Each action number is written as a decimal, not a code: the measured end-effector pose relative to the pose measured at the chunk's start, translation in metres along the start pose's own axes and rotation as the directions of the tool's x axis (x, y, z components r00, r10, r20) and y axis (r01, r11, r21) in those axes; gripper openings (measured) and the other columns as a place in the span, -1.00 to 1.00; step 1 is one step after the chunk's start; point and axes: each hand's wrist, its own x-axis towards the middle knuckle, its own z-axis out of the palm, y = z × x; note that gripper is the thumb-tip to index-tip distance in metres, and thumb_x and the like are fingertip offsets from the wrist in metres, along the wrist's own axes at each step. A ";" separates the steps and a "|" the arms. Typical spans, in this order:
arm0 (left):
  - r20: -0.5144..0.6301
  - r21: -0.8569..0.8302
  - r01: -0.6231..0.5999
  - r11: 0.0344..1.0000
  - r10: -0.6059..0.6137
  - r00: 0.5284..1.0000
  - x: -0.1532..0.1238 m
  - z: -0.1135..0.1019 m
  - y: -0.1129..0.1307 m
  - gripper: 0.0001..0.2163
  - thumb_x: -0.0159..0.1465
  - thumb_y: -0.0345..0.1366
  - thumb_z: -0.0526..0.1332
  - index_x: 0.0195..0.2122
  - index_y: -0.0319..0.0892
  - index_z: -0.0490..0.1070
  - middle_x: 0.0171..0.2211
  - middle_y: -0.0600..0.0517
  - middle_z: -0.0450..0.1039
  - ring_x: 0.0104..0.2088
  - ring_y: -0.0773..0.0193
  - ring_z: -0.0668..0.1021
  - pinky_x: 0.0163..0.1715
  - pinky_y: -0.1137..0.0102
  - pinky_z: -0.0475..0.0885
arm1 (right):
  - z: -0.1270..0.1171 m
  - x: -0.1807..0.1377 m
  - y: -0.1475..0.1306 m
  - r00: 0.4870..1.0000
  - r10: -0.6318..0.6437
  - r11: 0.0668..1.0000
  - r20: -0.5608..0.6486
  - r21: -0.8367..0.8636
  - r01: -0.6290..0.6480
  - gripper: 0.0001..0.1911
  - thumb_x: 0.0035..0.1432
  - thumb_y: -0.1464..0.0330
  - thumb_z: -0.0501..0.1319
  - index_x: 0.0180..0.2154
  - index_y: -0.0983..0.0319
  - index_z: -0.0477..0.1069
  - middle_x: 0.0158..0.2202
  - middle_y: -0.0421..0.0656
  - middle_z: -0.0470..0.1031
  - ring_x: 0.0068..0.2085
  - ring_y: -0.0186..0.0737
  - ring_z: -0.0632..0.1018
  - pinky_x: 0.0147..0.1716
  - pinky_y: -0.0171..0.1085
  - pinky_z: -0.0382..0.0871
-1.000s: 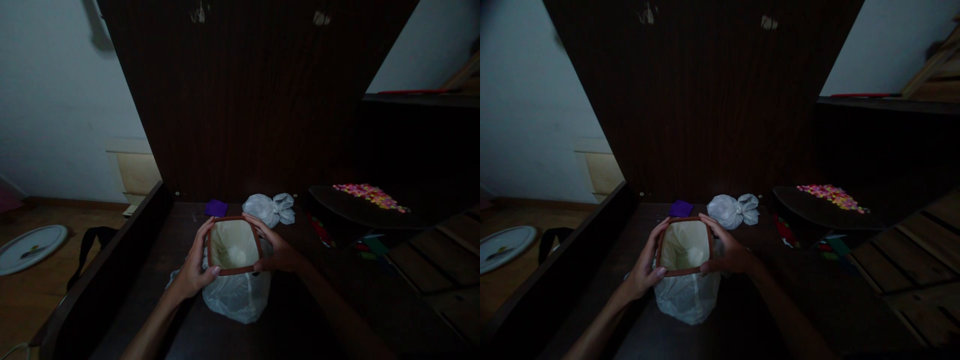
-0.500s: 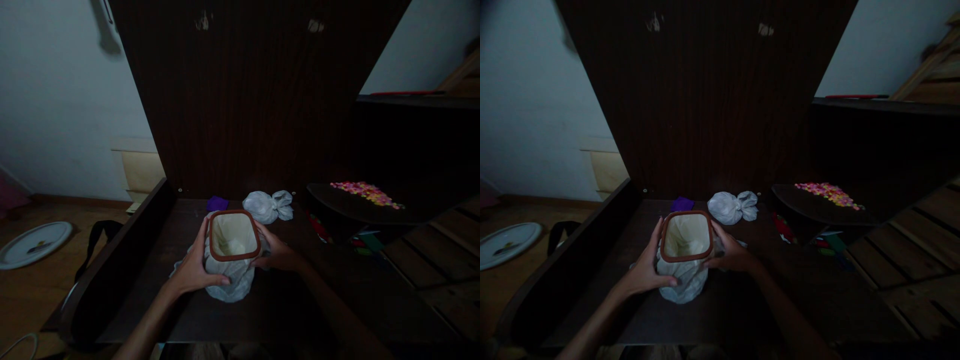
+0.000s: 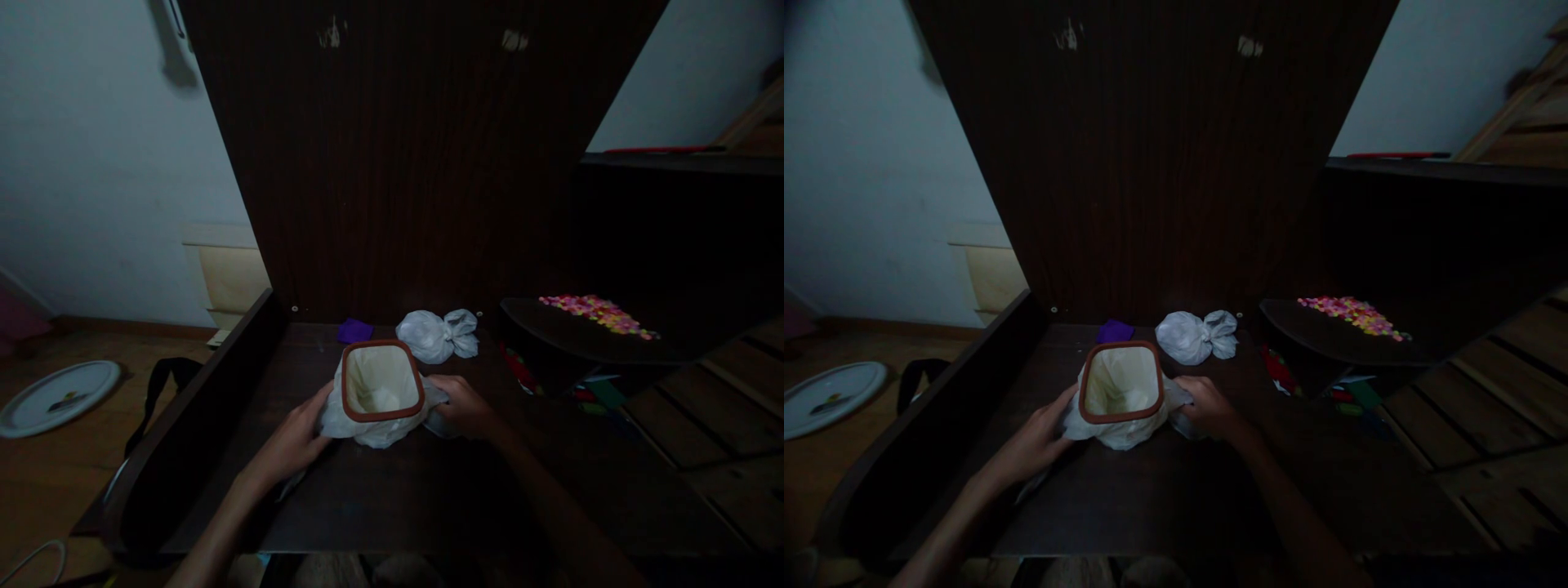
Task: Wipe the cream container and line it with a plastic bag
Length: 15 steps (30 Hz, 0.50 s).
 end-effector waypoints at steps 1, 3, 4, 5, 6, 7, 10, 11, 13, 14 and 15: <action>-0.007 0.003 -0.009 1.000 0.009 1.000 0.000 -0.003 -0.002 -0.24 0.22 -0.41 0.19 0.45 -0.08 -0.03 0.36 -0.10 0.27 0.32 -0.03 0.40 0.31 0.12 0.30 | -0.001 0.000 0.000 1.000 -0.001 1.000 -0.003 -0.023 0.001 -0.69 -0.06 0.52 0.14 -0.26 0.21 0.54 -0.24 -0.11 0.61 -0.16 -0.08 0.58 -0.13 -0.20 0.40; -0.030 0.028 -0.020 0.999 0.021 0.999 0.000 -0.008 -0.006 -0.29 0.20 -0.41 0.18 0.41 -0.10 0.10 0.30 -0.10 0.37 0.25 -0.01 0.47 0.26 0.15 0.36 | -0.004 0.001 -0.002 0.999 0.014 0.998 -0.030 -0.068 -0.016 -0.65 -0.09 0.55 0.13 -0.25 0.22 0.54 -0.23 -0.07 0.60 -0.14 -0.05 0.56 -0.13 -0.20 0.38; -0.049 0.057 -0.022 0.998 0.024 0.998 0.001 -0.010 -0.007 -0.31 0.19 -0.42 0.19 0.38 -0.11 0.15 0.28 -0.11 0.40 0.23 -0.02 0.49 0.24 0.14 0.38 | -0.005 0.001 -0.003 0.998 0.032 0.994 -0.054 -0.101 -0.038 -0.63 -0.08 0.56 0.12 -0.22 0.22 0.54 -0.20 -0.05 0.60 -0.11 -0.03 0.56 -0.12 -0.19 0.37; -0.069 0.095 -0.026 0.995 0.033 0.997 0.001 -0.013 -0.008 -0.33 0.18 -0.42 0.19 0.36 -0.12 0.20 0.26 -0.12 0.42 0.22 -0.03 0.50 0.24 0.11 0.37 | -0.007 0.000 -0.004 0.995 0.059 0.988 -0.081 -0.136 -0.069 -0.61 -0.05 0.55 0.11 -0.18 0.22 0.55 -0.17 -0.03 0.60 -0.09 -0.02 0.55 -0.11 -0.19 0.37; -0.082 0.139 -0.037 0.990 0.049 0.995 0.002 -0.016 -0.008 -0.36 0.17 -0.42 0.20 0.33 -0.12 0.26 0.23 -0.13 0.45 0.19 -0.03 0.51 0.25 0.07 0.35 | -0.008 0.000 -0.004 0.990 0.090 0.981 -0.112 -0.164 -0.108 -0.60 0.00 0.54 0.11 -0.15 0.21 0.55 -0.13 -0.02 0.60 -0.08 -0.01 0.55 -0.11 -0.18 0.37; -0.091 0.185 -0.050 0.982 0.068 0.994 0.004 -0.019 -0.008 -0.41 0.18 -0.41 0.20 0.29 -0.12 0.32 0.20 -0.14 0.48 0.16 -0.04 0.53 0.25 0.02 0.33 | -0.010 -0.001 -0.005 0.983 0.119 0.973 -0.143 -0.178 -0.143 -0.60 0.04 0.53 0.10 -0.12 0.20 0.56 -0.10 -0.01 0.60 -0.08 -0.01 0.56 -0.11 -0.17 0.37; -0.114 0.335 -0.075 0.939 0.119 0.986 0.008 -0.029 -0.001 -0.56 0.22 -0.40 0.19 0.14 -0.09 0.48 0.05 -0.14 0.57 0.03 -0.09 0.55 0.13 -0.09 0.37 | -0.014 0.000 -0.005 0.960 0.160 0.983 -0.228 -0.049 -0.175 -0.63 0.08 0.47 0.12 -0.11 0.19 0.58 -0.08 0.00 0.60 -0.08 0.01 0.57 -0.11 -0.15 0.38; -0.138 0.392 -0.062 0.918 0.125 0.982 0.009 -0.032 0.002 -0.60 0.23 -0.40 0.19 0.09 -0.07 0.53 0.01 -0.15 0.57 -0.01 -0.11 0.55 0.07 -0.09 0.40 | -0.015 0.001 -0.005 0.950 0.177 0.984 -0.257 0.070 -0.164 -0.65 0.04 0.47 0.15 -0.15 0.19 0.59 -0.10 -0.02 0.61 -0.08 0.01 0.57 -0.09 -0.14 0.38; -0.198 0.477 -0.014 0.879 0.123 0.972 0.011 -0.035 0.007 -0.63 0.22 -0.42 0.20 0.02 -0.04 0.59 -0.04 -0.15 0.56 -0.07 -0.11 0.55 -0.04 -0.02 0.46 | -0.015 0.005 -0.003 0.925 0.242 0.927 -0.294 0.352 -0.130 -0.68 -0.08 0.46 0.21 -0.24 0.16 0.61 -0.17 -0.07 0.63 -0.08 0.01 0.56 -0.03 -0.13 0.37; -0.222 0.492 0.011 0.870 0.113 0.968 0.011 -0.035 0.008 -0.63 0.21 -0.44 0.19 0.01 -0.02 0.59 -0.05 -0.14 0.54 -0.10 -0.09 0.56 -0.08 0.04 0.48 | -0.014 0.007 -0.002 0.913 0.280 0.874 -0.296 0.472 -0.115 -0.69 -0.13 0.46 0.24 -0.28 0.15 0.61 -0.21 -0.10 0.64 -0.09 0.01 0.57 -0.02 -0.12 0.36; -0.240 0.489 0.035 0.872 0.096 0.966 0.012 -0.034 0.009 -0.60 0.20 -0.46 0.18 0.02 -0.01 0.59 -0.05 -0.13 0.52 -0.13 -0.05 0.58 -0.13 0.11 0.51 | -0.012 0.010 -0.001 0.906 0.311 0.820 -0.287 0.563 -0.103 -0.70 -0.16 0.45 0.26 -0.30 0.14 0.61 -0.23 -0.11 0.65 -0.11 0.01 0.57 -0.01 -0.11 0.37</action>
